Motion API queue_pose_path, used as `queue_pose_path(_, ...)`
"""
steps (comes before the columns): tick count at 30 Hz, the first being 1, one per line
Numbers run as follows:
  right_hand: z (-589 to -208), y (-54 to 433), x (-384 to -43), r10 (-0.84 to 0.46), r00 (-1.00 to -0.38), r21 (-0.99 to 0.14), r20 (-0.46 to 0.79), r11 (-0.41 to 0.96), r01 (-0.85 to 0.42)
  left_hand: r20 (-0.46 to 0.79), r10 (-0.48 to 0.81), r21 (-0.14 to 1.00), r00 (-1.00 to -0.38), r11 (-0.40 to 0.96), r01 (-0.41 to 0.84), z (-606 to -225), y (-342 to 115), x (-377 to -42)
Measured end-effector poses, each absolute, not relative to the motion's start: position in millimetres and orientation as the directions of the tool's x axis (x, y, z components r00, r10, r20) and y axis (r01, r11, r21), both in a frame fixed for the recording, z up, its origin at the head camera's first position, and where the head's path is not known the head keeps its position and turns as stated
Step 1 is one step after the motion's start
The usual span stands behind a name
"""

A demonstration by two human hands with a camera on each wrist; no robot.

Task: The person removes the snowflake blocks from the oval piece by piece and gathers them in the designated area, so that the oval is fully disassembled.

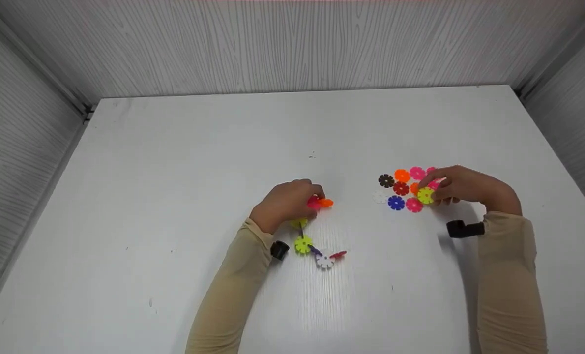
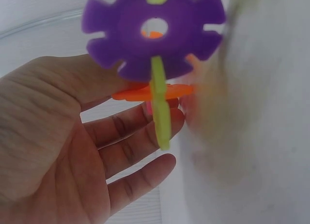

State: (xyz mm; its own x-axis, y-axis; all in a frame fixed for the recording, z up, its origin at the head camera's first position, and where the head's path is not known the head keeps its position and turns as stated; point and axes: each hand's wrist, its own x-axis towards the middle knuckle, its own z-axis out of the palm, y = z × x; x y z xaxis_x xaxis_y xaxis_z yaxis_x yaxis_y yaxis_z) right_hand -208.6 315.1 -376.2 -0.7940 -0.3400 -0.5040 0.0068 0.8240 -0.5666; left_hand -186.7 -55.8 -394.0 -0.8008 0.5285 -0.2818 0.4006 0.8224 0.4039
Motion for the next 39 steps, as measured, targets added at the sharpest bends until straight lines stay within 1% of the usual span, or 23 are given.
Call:
queue_pose_path(11, -378.8, 326.5, -208.0, -0.25, -0.757, -0.495, -0.604, 0.862, 0.11, -0.292, 0.52, 0.404, -0.802, 0.828, 0.39, -394.2, -55.2, -186.8)
queue_pose_path(16, -380.0, 325.7, -208.3, -0.239, -0.757, -0.493, -0.609, 0.861, 0.125, -0.293, 0.52, 0.408, -0.802, 0.827, 0.387, -392.1, -55.0, -186.1)
queue_pose_path(23, -381.3, 329.3, -208.3, -0.24, -0.757, -0.494, -0.607, 0.86, 0.124, -0.282, 0.53, 0.386, -0.8, 0.826, 0.411, -392.5, -55.5, -185.9)
queue_pose_path(27, -379.3, 328.6, -208.4, -0.241, -0.782, -0.495, -0.575, 0.863, 0.098, -0.287, 0.525, 0.389, -0.801, 0.828, 0.403, -392.9, -55.3, -185.1)
queue_pose_path(31, -374.1, 321.7, -209.0, -0.264, -0.82, -0.523, -0.507, 0.851, 0.05, -0.291, 0.516, 0.405, -0.806, 0.829, 0.385, -393.0, -55.5, -184.7)
queue_pose_path(35, -368.4, 308.1, -208.2, -0.288, -0.853, -0.549, -0.436, 0.836, -0.002, -0.279, 0.514, 0.418, -0.811, 0.825, 0.379, -393.0, -56.0, -185.3)
queue_pose_path(39, -365.8, 289.1, -206.8, -0.318, -0.866, -0.554, -0.385, 0.831, -0.059, -0.269, 0.514, 0.428, -0.814, 0.821, 0.378, -392.5, -56.3, -185.9)
